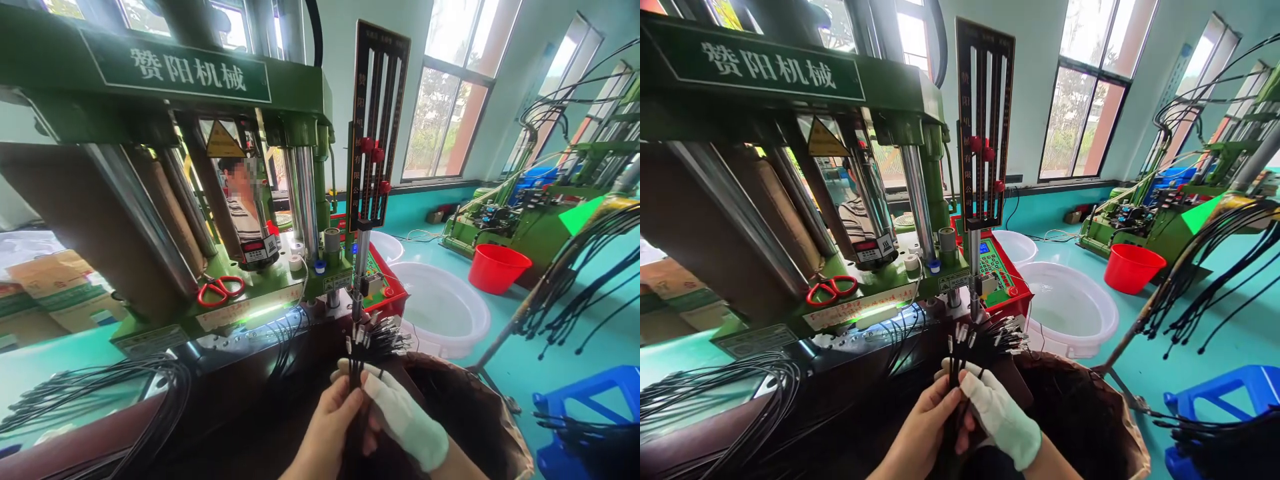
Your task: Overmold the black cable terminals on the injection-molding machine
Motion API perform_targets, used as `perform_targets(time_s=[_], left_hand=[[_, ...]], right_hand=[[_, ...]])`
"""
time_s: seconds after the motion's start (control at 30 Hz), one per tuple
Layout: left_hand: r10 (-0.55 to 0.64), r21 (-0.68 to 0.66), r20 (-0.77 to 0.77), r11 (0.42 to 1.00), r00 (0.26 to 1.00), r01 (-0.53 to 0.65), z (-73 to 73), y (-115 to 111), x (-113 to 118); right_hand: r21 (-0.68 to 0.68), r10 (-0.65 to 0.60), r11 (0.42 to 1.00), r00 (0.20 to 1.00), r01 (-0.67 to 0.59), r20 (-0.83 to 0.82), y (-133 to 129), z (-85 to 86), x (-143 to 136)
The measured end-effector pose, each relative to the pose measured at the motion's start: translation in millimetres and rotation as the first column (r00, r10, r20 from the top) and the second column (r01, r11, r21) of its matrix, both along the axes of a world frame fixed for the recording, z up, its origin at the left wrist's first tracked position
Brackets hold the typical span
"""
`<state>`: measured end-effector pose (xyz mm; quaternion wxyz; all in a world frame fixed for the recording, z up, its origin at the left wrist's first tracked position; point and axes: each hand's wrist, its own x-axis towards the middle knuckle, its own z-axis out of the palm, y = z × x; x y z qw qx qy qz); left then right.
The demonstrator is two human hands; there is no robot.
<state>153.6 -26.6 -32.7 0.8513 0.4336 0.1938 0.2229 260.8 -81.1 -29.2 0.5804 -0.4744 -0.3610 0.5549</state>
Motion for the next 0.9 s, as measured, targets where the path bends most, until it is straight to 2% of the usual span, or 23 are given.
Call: perform_targets(time_s=[0.13, 0.2, 0.23, 0.27, 0.33, 0.37, 0.4, 0.43, 0.47, 0.5, 0.53, 0.57, 0.6, 0.67, 0.73, 0.8, 0.9], left_hand=[[0.149, 0.127, 0.026, 0.98, 0.988, -0.151, 22.9, 15.1, -2.6], [0.16, 0.105, 0.065, 0.98, 0.985, -0.166, 39.5, 22.6, -7.3], [0.16, 0.076, 0.085, 0.983, 0.983, -0.167, 47.9, 25.7, -10.4], [0.15, 0.053, 0.099, 0.986, 0.984, -0.156, 55.7, 28.0, -13.8], [0.075, 0.033, 0.099, 0.996, 0.992, -0.079, 67.0, 29.7, -20.0], [0.012, 0.034, 0.089, 0.999, 0.996, -0.015, 69.5, 28.9, -22.0], [-0.052, 0.031, 0.07, 0.998, 0.996, 0.05, 69.5, 27.1, -23.0], [-0.105, 0.025, 0.046, 0.994, 0.993, 0.104, 67.2, 24.3, -22.8], [-0.144, 0.018, 0.023, 0.989, 0.989, 0.143, 63.0, 20.9, -21.7], [-0.169, 0.014, 0.002, 0.986, 0.986, 0.169, 57.6, 17.1, -19.7], [-0.184, 0.013, -0.017, 0.983, 0.983, 0.184, 51.5, 13.4, -17.4], [-0.192, 0.012, -0.033, 0.981, 0.981, 0.193, 45.5, 9.9, -15.0], [-0.196, 0.013, -0.044, 0.98, 0.98, 0.197, 40.3, 7.0, -12.8], [-0.188, 0.018, -0.047, 0.982, 0.981, 0.189, 33.4, 3.2, -9.5], [-0.175, 0.024, -0.044, 0.984, 0.984, 0.176, 32.0, 1.9, -7.6], [-0.174, 0.023, -0.059, 0.984, 0.983, 0.176, 34.0, 2.1, -5.9], [-0.179, -0.018, -0.123, 0.984, 0.976, 0.178, 35.8, 4.6, -0.9]], right_hand=[[0.166, -0.233, 0.963, 0.963, 0.21, 0.136, 5.4, 1.9, 17.3], [0.077, -0.262, 0.965, 0.917, 0.251, 0.3, 7.7, 5.6, 30.5], [-0.018, -0.205, 0.973, 0.893, 0.232, 0.401, 7.7, 8.8, 38.1], [-0.133, -0.092, 0.975, 0.867, 0.179, 0.49, 6.8, 13.3, 46.2], [-0.338, 0.172, 0.94, 0.787, 0.048, 0.593, 3.1, 26.5, 62.5], [-0.383, 0.248, 0.924, 0.757, 0.003, 0.604, 1.3, 35.1, 70.1], [-0.355, 0.245, 0.935, 0.761, -0.02, 0.601, 0.1, 44.5, 76.7], [-0.248, 0.155, 0.969, 0.8, -0.008, 0.579, 0.0, 54.4, 82.0], [-0.079, 0.004, 0.996, 0.856, 0.043, 0.517, 1.0, 64.1, 85.6], [0.107, -0.149, 0.988, 0.901, 0.115, 0.409, 3.0, 73.2, 87.6], [0.269, -0.256, 0.946, 0.922, 0.179, 0.289, 5.7, 81.1, 87.8], [0.386, -0.309, 0.897, 0.931, 0.216, 0.197, 8.7, 87.5, 86.6], [0.447, -0.311, 0.869, 0.937, 0.212, 0.16, 11.5, 92.0, 84.2], [0.445, -0.252, 0.885, 0.944, 0.136, 0.211, 15.3, 95.2, 77.6], [0.378, -0.22, 0.921, 0.927, 0.095, 0.303, 15.8, 91.5, 72.0], [0.326, -0.249, 0.937, 0.898, 0.129, 0.362, 13.4, 84.4, 69.7], [0.348, -0.348, 0.913, 0.852, 0.213, 0.391, 4.6, 76.6, 71.5]])
